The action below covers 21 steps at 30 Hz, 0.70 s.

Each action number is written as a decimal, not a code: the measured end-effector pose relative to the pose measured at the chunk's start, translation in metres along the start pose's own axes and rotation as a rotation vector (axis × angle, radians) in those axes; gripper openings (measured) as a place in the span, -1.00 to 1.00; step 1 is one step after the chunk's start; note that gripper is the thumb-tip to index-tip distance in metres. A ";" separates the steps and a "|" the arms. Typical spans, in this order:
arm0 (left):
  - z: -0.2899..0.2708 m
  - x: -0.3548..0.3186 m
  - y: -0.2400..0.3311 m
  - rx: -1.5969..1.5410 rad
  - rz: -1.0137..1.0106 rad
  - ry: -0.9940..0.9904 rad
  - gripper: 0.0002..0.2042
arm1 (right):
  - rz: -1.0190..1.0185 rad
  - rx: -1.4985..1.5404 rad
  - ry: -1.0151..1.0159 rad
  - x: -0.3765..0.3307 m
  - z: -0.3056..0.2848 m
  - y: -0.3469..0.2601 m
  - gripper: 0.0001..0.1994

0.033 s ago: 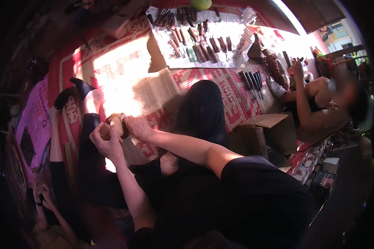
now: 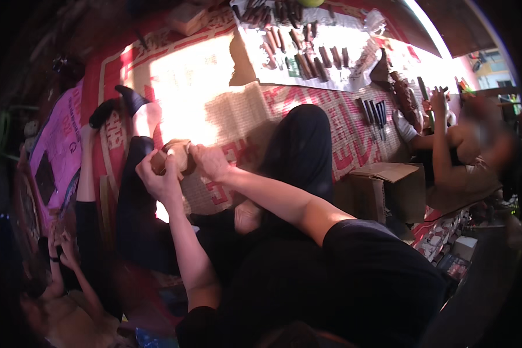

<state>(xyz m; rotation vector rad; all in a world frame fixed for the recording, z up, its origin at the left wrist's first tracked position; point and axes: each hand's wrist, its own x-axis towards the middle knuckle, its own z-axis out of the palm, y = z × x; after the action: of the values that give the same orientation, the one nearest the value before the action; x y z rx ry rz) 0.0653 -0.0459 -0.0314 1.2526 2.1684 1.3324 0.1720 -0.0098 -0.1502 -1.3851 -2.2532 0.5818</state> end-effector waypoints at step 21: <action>-0.011 0.010 -0.019 -0.240 -0.140 0.064 -0.70 | -0.179 0.307 0.063 0.014 -0.015 0.007 -0.74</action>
<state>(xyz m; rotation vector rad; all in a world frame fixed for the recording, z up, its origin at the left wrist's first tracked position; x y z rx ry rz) 0.0428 -0.0480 -0.0398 0.9621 2.0225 1.5378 0.1795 0.0074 -0.1402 -1.0259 -2.1039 0.7723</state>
